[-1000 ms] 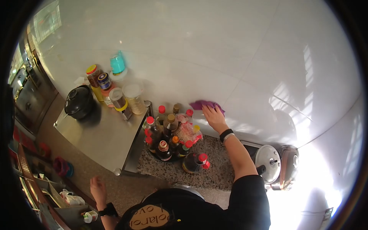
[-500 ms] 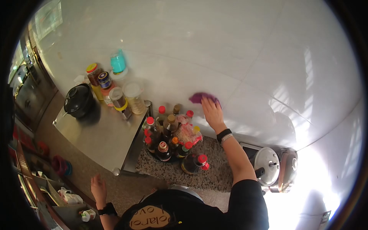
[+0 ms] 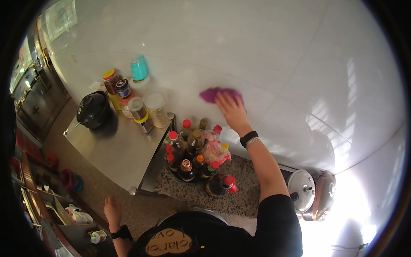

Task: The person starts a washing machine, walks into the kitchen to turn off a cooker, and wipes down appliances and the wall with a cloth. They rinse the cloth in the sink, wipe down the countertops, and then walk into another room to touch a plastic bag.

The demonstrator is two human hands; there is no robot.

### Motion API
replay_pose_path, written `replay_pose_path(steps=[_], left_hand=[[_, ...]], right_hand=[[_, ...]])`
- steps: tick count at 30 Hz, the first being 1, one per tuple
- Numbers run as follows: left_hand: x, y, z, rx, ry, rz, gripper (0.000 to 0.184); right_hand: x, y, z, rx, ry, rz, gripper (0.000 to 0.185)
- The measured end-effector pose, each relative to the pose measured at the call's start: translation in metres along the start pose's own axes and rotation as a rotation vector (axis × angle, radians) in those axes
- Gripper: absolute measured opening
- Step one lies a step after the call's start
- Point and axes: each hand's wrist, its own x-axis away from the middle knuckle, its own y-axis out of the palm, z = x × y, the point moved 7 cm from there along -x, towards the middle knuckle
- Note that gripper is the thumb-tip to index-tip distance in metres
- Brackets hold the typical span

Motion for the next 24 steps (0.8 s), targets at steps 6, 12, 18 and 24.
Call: replay_pose_path(steps=[6,12,18,24], left_hand=[[0.002,-0.003,0.01,-0.033,0.024,0.064,0.037],[0.003,0.016,0.003,-0.09,0.086,0.009,0.034],[0.001,0.001,-0.003,0.037,-0.088,-0.033,0.029],[0.001,-0.002,-0.008,-0.091,-0.164,-0.234,0.044]], right_hand=[[0.019,0.043,-0.024,-0.194,-0.289,-0.13,0.05],[-0.015,0.033,-0.039,-0.119,-0.31,-0.008,0.046],[0.036,0.004,0.057,-0.096,0.117,0.102,0.041],[0.192,-0.052,0.173,0.117,1.063,0.637,0.062]])
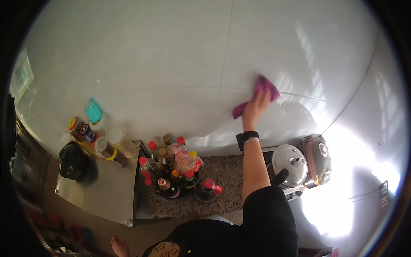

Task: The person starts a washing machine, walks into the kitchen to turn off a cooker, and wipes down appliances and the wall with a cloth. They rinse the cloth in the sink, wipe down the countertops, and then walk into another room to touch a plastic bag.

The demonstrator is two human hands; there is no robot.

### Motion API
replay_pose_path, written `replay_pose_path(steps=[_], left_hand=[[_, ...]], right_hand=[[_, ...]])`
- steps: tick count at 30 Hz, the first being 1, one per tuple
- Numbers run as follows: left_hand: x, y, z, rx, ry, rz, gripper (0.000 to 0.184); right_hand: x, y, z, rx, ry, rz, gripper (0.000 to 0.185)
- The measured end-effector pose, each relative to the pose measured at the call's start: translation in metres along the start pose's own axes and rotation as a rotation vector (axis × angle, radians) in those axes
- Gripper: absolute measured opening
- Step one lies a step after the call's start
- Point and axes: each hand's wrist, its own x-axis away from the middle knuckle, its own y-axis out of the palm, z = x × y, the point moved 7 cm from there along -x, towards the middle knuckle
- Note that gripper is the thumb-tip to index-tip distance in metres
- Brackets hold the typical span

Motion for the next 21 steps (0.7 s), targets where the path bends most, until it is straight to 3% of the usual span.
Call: replay_pose_path(steps=[1,2,3,6,8,10,11,12,14,17,21], left_hand=[[-0.008,0.013,-0.015,-0.005,-0.003,0.002,0.044],[-0.017,0.024,-0.025,-0.01,0.106,0.144,0.035],[-0.018,0.026,-0.029,-0.019,0.219,0.28,0.028],[-0.024,0.026,-0.005,-0.049,0.2,0.195,0.028],[-0.034,0.029,-0.003,-0.065,0.216,0.209,0.028],[-0.038,0.025,0.007,-0.079,0.236,0.224,0.028],[-0.038,0.02,0.017,-0.038,0.264,0.209,0.029],[-0.038,0.017,0.024,0.005,0.29,0.194,0.029],[-0.038,0.017,0.028,-0.012,0.282,0.187,0.03],[-0.03,0.018,0.03,-0.041,0.254,0.168,0.031],[-0.018,0.03,0.012,-0.082,0.206,0.118,0.034]], right_hand=[[0.02,0.002,0.036,0.037,0.172,0.01,0.063],[0.043,0.006,0.066,0.077,0.342,0.018,0.064],[0.058,0.007,0.072,0.083,0.345,0.008,0.064],[0.092,0.009,0.088,0.145,0.398,-0.049,0.064],[0.13,0.017,0.109,0.05,0.787,-0.023,0.059],[0.222,0.066,0.174,-0.22,1.218,0.039,0.056],[0.216,0.084,0.15,0.11,0.934,-0.81,0.063],[0.239,0.09,0.121,0.438,0.491,-1.598,0.07],[0.265,0.098,0.1,0.149,0.496,-1.393,0.076],[0.293,0.109,0.08,0.097,0.371,-1.272,0.074],[0.331,0.115,0.081,-0.081,0.397,-1.506,0.081]])
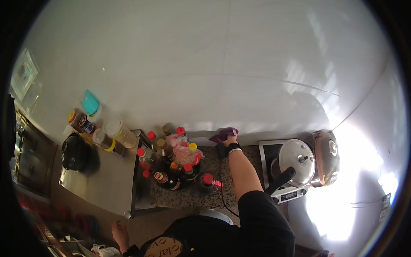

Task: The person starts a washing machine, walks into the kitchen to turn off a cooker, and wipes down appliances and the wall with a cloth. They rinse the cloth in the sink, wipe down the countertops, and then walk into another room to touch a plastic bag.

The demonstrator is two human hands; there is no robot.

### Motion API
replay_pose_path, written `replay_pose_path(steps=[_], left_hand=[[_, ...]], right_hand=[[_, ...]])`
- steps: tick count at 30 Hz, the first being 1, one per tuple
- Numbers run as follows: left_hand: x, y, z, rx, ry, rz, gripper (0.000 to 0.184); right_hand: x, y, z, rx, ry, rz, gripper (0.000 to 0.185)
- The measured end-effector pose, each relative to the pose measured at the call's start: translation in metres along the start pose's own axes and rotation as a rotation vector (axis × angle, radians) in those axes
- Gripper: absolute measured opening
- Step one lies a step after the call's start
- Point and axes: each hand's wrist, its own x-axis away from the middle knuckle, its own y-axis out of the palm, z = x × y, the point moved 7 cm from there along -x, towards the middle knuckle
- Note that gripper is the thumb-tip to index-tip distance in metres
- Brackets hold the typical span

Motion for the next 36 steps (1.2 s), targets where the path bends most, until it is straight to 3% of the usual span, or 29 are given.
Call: replay_pose_path(steps=[3,4,6,7,10,13,15,17,18,19,21,22,24,25,27,29,31,32,34,35,36], left_hand=[[0.01,-0.006,0.012,-0.018,-0.018,-0.043,0.034],[0.011,-0.007,0.013,-0.024,-0.025,-0.042,0.034],[0.014,-0.01,0.014,-0.028,-0.034,-0.042,0.034],[0.014,-0.008,0.013,-0.034,-0.036,-0.047,0.034],[0.015,-0.011,0.015,-0.112,0.019,0.03,0.035],[0.017,-0.008,0.017,-0.051,-0.094,-0.035,0.035],[0.02,-0.004,0.017,-0.011,-0.133,-0.048,0.034],[0.023,0.004,0.013,-0.027,-0.111,-0.071,0.034],[0.024,0.008,0.014,-0.036,-0.088,-0.085,0.033],[0.024,0.007,0.017,-0.037,-0.092,-0.086,0.033],[0.023,0.005,0.022,-0.096,-0.129,-0.13,0.033],[0.021,0.007,0.019,-0.101,-0.138,-0.129,0.033],[0.018,0.012,0.01,-0.217,-0.105,-0.156,0.033],[0.019,0.009,0.016,-0.222,-0.111,-0.163,0.033],[0.009,-0.004,0.034,-0.153,-0.054,-0.111,0.034],[0.007,-0.014,0.043,-0.106,-0.083,-0.07,0.032],[0.013,-0.019,0.036,-0.058,-0.11,-0.043,0.031],[0.014,-0.015,0.029,-0.069,-0.108,-0.053,0.032],[0.02,-0.008,0.019,-0.079,-0.131,-0.056,0.032],[0.019,-0.003,0.016,-0.116,-0.146,-0.097,0.033],[0.017,0.001,0.012,-0.155,-0.167,-0.139,0.034]], right_hand=[[0.019,0.005,-0.027,-0.083,-0.049,-0.069,0.084],[0.02,0.006,-0.036,-0.119,-0.023,-0.019,0.074],[0.036,-0.015,-0.077,-0.425,-0.191,-0.073,0.063],[0.047,-0.039,-0.113,-0.376,-0.362,0.105,0.053],[0.028,-0.05,-0.152,-0.434,-0.493,0.109,0.025],[0.063,-0.097,-0.175,-0.528,-0.632,0.239,0.024],[0.052,-0.089,-0.169,-0.461,-0.534,0.096,0.029],[0.042,-0.054,-0.156,-0.491,-0.378,-0.26,0.025],[0.037,-0.031,-0.127,-0.004,-0.681,0.242,0.034],[-0.012,0.042,-0.072,0.002,-0.467,-0.059,0.038],[-0.051,0.107,-0.03,-0.229,-0.469,-0.177,0.044],[-0.047,0.103,-0.04,-0.307,-0.47,-0.221,0.046],[-0.022,0.089,-0.034,0.372,-0.497,-0.205,0.05],[-0.015,0.096,-0.016,0.372,-0.497,-0.216,0.05],[-0.002,0.08,0.015,-0.195,-0.454,0.016,0.05],[-0.009,0.052,0.006,0.001,-0.413,-0.005,0.04],[0.001,0.012,0.018,0.23,-0.24,0.005,0.034],[0.005,-0.01,0.029,0.347,-0.153,0.014,0.033],[0.0,-0.043,0.063,0.346,-0.263,0.105,0.027],[-0.02,-0.047,0.096,0.472,-0.113,0.09,0.024],[-0.019,-0.065,0.113,0.154,-0.221,0.179,0.028]])
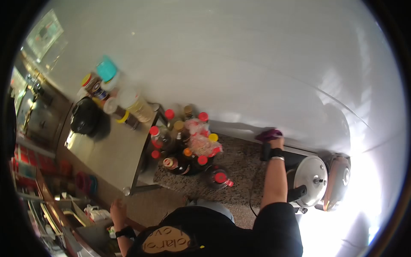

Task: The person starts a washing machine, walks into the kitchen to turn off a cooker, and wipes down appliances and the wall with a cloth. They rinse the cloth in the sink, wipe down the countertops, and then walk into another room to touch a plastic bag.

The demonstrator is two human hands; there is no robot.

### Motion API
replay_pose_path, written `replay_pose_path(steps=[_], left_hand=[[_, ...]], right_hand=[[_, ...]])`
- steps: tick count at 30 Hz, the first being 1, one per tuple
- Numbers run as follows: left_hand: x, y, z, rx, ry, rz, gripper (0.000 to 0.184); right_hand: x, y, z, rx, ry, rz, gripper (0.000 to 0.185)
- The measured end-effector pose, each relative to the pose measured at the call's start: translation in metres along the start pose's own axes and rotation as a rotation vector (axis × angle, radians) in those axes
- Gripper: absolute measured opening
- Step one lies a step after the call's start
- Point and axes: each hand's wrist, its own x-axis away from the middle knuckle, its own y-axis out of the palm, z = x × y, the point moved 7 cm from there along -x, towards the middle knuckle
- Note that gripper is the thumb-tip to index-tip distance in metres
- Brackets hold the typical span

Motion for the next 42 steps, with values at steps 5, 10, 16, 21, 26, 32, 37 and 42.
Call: replay_pose_path(steps=[5,10,16,21,26,32,37,42], left_hand=[[-0.008,-0.004,0.023,0.084,0.047,-0.028,0.036],[-0.014,-0.002,0.033,0.108,0.024,-0.034,0.029],[0.021,0.003,-0.001,0.139,-0.034,-0.004,0.032],[0.062,0.008,-0.054,0.226,-0.136,0.073,0.03],[0.106,-0.016,-0.127,0.509,-0.178,0.25,0.03],[0.188,-0.081,-0.254,0.793,-0.338,0.553,0.03],[0.275,-0.094,-0.33,0.667,-0.568,0.584,0.03],[0.368,-0.077,-0.355,0.657,-0.897,0.675,0.029]], right_hand=[[0.033,-0.134,-0.073,-0.011,-0.039,0.443,0.038],[0.009,-0.202,-0.088,-0.035,-0.034,0.489,0.053],[0.078,-0.155,-0.37,-0.668,-0.5,0.345,0.054],[0.171,-0.125,-0.525,-1.22,-0.735,-0.154,0.054],[0.309,-0.111,-0.661,-1.648,-0.841,-0.846,0.055],[0.498,-0.041,-0.871,-1.422,-0.757,-1.533,0.059],[0.658,0.053,-1.002,-1.107,-1.144,-1.833,0.054],[0.796,0.119,-1.102,-0.801,-2.055,-1.165,0.061]])
